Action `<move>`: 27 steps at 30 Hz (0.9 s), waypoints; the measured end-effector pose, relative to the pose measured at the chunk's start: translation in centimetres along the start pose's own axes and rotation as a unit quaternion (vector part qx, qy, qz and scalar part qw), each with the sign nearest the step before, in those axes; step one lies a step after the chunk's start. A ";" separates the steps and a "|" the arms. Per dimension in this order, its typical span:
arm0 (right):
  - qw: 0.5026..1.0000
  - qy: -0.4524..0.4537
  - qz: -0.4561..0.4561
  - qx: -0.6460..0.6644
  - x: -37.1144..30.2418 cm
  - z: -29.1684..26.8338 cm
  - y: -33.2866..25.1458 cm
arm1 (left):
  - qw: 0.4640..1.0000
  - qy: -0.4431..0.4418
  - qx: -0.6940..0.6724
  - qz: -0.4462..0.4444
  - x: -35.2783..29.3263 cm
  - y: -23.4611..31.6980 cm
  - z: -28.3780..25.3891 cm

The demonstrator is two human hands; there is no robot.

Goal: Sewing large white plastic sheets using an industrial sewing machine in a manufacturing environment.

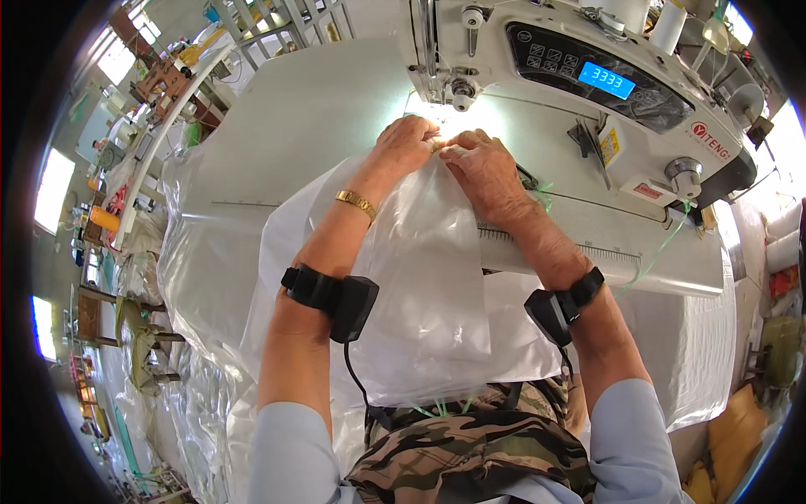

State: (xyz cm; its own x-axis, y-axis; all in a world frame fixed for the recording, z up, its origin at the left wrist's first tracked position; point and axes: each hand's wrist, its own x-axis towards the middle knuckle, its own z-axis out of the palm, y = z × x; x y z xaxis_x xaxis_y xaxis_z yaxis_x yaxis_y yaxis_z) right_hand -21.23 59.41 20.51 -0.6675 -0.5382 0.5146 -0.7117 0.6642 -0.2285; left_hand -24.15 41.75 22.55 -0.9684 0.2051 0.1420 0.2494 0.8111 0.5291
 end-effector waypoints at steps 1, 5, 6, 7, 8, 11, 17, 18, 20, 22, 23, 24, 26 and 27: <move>1.000 -0.001 -0.001 0.001 0.0 -0.1 -0.1 | 1.000 0.000 0.000 -0.001 0.0 -0.2 0.2; 0.999 -0.026 -0.007 -0.044 0.0 0.2 -0.4 | 0.994 0.083 0.071 0.019 -0.7 -0.2 0.5; 0.998 -0.025 -0.010 -0.057 0.0 0.4 -0.5 | 0.988 0.113 0.105 0.017 -1.2 -0.1 0.4; 0.998 -0.023 -0.010 -0.059 -0.1 0.4 -0.4 | 0.988 0.114 0.106 0.020 -1.9 0.4 0.3; 0.998 -0.019 -0.005 -0.064 -0.2 0.4 -0.3 | 0.971 0.173 0.140 0.084 -3.1 1.1 0.2; 0.998 -0.006 0.000 -0.066 -0.5 0.4 0.0 | 0.966 0.175 0.146 0.126 -6.0 2.1 0.1; 0.999 -0.008 0.009 -0.043 -0.2 -0.1 -1.0 | 0.978 0.103 0.076 0.164 -7.7 0.4 1.0; 0.999 0.008 0.005 -0.031 -0.3 -0.1 -1.1 | 0.977 0.101 0.078 0.168 -7.7 0.1 0.9; 0.999 0.004 0.014 -0.039 -0.3 -0.3 -0.8 | 0.982 0.068 0.097 0.147 -6.9 -0.2 1.0; 0.999 0.003 0.026 -0.046 -0.3 -0.3 -0.5 | 0.982 0.045 0.101 0.157 -6.7 -0.1 1.1; 0.999 0.002 0.020 -0.041 -0.4 -0.3 -0.4 | 0.982 0.023 0.102 0.160 -6.5 -0.1 1.0; 0.999 0.001 0.015 -0.036 -0.5 -0.2 -0.2 | 0.980 0.019 0.106 0.169 -6.4 -0.1 0.8; 0.999 -0.003 0.026 -0.047 -0.5 0.2 -0.2 | 0.984 0.047 0.079 0.151 -6.4 -0.1 1.0; 0.998 -0.014 0.027 -0.053 -0.4 0.4 -0.2 | 0.983 0.041 0.079 0.161 -6.3 -0.2 1.1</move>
State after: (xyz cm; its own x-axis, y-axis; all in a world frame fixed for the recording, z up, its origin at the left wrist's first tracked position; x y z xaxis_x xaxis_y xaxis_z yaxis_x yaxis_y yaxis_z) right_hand -20.93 59.31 20.02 -0.7118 -0.5133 0.4794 -0.6479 0.7434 -0.1659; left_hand -18.09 40.89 20.59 -0.8341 0.4258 0.3506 0.5325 0.7873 0.3107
